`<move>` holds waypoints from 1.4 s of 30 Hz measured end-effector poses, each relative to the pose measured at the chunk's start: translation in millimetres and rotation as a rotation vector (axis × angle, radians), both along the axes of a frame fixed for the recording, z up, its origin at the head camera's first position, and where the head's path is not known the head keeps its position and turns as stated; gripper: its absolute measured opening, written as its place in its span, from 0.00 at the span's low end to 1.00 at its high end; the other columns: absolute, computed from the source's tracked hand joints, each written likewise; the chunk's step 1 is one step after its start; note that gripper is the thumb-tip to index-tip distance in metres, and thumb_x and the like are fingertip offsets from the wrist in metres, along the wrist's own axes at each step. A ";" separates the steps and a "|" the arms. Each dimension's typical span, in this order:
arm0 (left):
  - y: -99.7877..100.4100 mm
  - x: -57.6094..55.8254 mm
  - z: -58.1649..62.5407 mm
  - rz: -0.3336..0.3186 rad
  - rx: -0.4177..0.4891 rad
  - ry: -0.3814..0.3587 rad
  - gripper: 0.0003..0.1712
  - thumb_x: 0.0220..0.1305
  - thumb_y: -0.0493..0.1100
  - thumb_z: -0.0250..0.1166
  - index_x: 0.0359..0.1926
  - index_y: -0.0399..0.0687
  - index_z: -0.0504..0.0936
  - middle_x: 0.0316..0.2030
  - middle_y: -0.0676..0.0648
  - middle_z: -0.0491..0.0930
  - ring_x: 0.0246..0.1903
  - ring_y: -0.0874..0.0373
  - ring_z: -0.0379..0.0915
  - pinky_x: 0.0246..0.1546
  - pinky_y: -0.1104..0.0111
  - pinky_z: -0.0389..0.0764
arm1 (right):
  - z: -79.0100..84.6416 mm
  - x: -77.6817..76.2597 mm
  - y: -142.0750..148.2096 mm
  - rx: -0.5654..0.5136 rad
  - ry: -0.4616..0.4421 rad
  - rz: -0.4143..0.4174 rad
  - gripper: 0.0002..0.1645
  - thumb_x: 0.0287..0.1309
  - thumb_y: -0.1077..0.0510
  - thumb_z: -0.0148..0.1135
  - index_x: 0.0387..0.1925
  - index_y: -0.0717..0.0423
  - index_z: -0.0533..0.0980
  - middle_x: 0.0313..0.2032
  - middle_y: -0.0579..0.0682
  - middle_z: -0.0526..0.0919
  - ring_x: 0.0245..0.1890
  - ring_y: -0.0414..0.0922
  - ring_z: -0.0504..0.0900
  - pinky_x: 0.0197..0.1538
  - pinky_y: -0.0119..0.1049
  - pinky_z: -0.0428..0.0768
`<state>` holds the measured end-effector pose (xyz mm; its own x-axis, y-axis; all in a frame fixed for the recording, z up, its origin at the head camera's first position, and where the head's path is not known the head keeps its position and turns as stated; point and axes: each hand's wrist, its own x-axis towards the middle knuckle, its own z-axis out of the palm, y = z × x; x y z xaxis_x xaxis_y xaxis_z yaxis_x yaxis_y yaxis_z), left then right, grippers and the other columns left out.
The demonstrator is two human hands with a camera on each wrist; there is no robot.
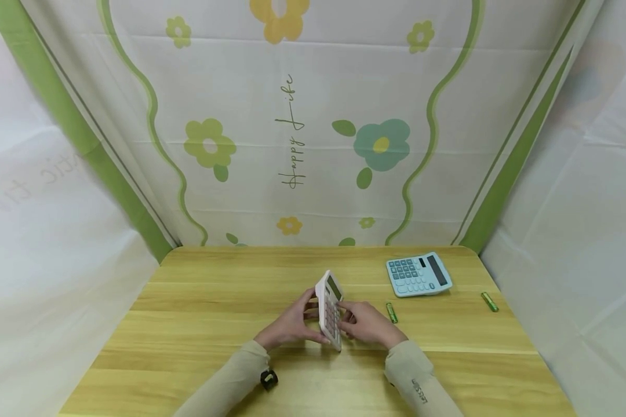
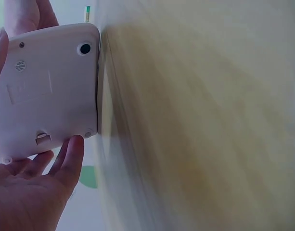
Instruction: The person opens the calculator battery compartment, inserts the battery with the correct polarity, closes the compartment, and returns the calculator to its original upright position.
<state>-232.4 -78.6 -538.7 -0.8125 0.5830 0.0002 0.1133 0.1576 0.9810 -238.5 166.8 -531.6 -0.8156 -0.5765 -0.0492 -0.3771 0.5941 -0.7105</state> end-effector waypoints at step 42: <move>6.8 1.6 0.4 0.023 -0.076 0.121 0.69 0.52 0.48 0.84 0.82 0.71 0.45 0.77 0.49 0.60 0.73 0.45 0.64 0.71 0.54 0.73 | 27.9 14.1 -35.6 -0.209 -0.163 -0.304 0.43 0.79 0.32 0.42 0.66 0.66 0.74 0.59 0.63 0.82 0.45 0.49 0.86 0.44 0.45 0.89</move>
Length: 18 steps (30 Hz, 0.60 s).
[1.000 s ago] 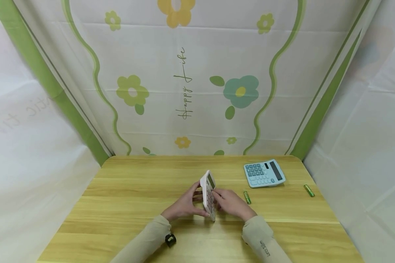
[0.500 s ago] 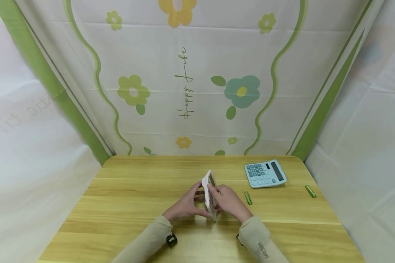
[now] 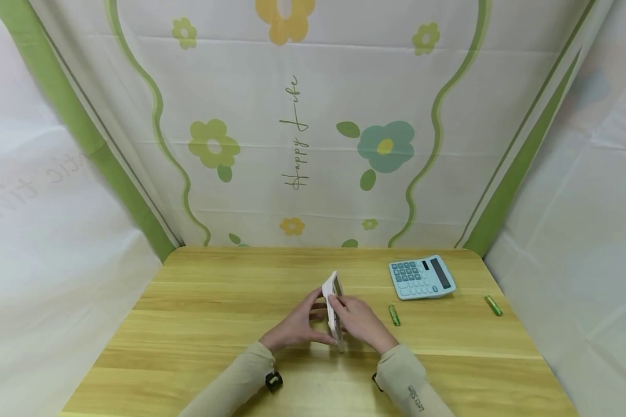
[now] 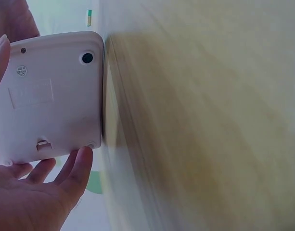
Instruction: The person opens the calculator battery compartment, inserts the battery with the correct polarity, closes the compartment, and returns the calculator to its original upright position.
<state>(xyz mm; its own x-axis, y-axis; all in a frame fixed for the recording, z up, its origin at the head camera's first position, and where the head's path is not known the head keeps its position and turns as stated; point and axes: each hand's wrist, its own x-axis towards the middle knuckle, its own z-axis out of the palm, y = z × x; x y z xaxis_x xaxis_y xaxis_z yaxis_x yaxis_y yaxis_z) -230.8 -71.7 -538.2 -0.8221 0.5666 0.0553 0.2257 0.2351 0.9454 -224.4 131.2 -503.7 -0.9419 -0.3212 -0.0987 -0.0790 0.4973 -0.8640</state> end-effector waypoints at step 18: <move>4.6 -0.8 -4.4 -0.021 -0.085 0.053 0.67 0.51 0.47 0.84 0.83 0.59 0.49 0.76 0.49 0.61 0.74 0.50 0.61 0.72 0.55 0.72 | 6.9 5.3 6.2 0.022 -0.018 -0.013 0.39 0.82 0.37 0.35 0.69 0.64 0.73 0.58 0.60 0.83 0.50 0.48 0.84 0.48 0.41 0.87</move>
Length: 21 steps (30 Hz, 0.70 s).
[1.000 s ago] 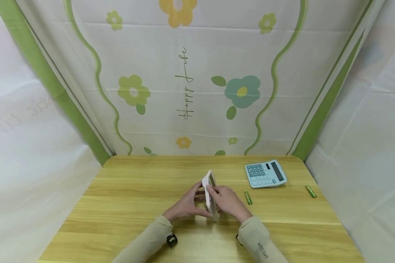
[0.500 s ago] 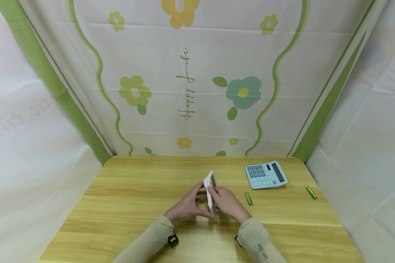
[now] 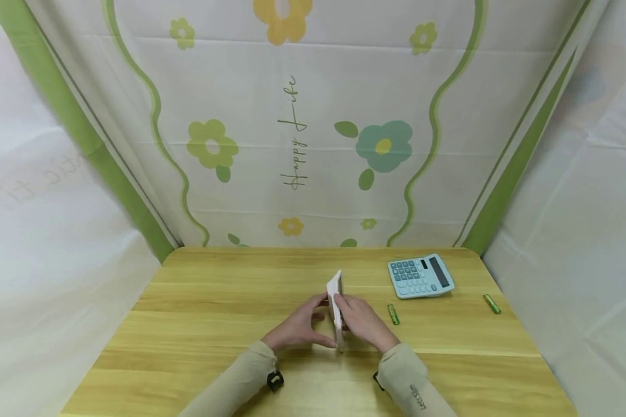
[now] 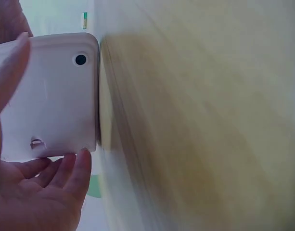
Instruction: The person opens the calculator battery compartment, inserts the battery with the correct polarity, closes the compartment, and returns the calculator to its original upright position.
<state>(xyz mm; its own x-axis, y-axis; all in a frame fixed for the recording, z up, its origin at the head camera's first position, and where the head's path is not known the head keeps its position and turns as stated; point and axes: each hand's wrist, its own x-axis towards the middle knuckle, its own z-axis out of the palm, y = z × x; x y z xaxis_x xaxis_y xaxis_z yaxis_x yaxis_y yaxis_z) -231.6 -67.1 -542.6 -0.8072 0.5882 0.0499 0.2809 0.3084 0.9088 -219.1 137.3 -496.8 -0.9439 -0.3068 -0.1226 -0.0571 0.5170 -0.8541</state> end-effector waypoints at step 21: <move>0.7 -0.2 -4.0 -0.033 -0.025 0.001 0.67 0.52 0.44 0.83 0.83 0.58 0.47 0.78 0.46 0.57 0.74 0.43 0.63 0.74 0.53 0.69 | -0.2 3.5 5.9 -0.018 0.039 -0.005 0.35 0.84 0.43 0.35 0.79 0.60 0.58 0.70 0.64 0.72 0.59 0.55 0.81 0.48 0.42 0.85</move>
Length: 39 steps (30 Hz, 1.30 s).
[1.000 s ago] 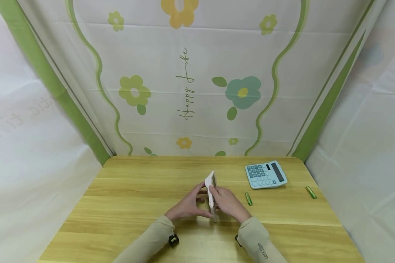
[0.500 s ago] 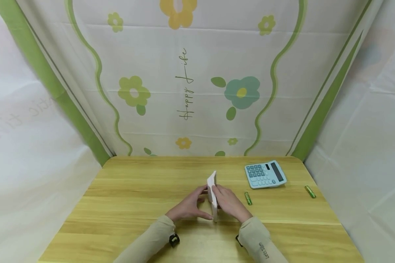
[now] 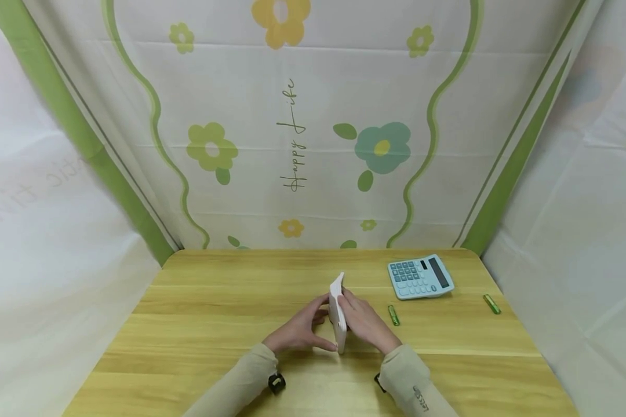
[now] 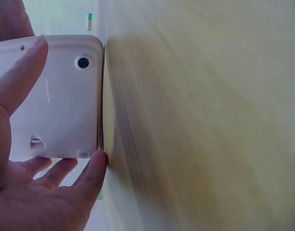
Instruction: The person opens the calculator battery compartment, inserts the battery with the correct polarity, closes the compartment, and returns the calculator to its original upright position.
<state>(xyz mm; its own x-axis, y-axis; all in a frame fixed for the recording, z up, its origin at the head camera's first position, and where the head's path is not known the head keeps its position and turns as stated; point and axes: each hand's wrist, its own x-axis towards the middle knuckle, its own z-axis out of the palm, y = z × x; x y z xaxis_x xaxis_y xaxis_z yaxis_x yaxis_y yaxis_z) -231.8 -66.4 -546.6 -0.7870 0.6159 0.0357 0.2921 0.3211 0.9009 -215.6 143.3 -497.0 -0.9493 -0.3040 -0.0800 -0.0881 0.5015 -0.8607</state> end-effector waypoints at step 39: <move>-6.0 1.5 -0.8 -0.026 -0.015 0.007 0.73 0.48 0.40 0.85 0.84 0.57 0.44 0.76 0.42 0.57 0.67 0.47 0.71 0.69 0.60 0.76 | 8.8 2.0 11.9 -0.111 0.001 0.132 0.29 0.84 0.54 0.37 0.71 0.71 0.65 0.54 0.66 0.83 0.47 0.51 0.86 0.42 0.38 0.87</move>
<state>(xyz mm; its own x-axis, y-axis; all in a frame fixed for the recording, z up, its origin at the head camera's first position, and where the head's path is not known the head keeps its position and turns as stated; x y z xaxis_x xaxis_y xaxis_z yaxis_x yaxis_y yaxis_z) -230.2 -72.4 -547.3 -0.7708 0.6363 0.0318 0.3065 0.3266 0.8941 -213.5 155.2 -488.2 -0.9007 -0.4327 -0.0383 -0.1474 0.3874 -0.9100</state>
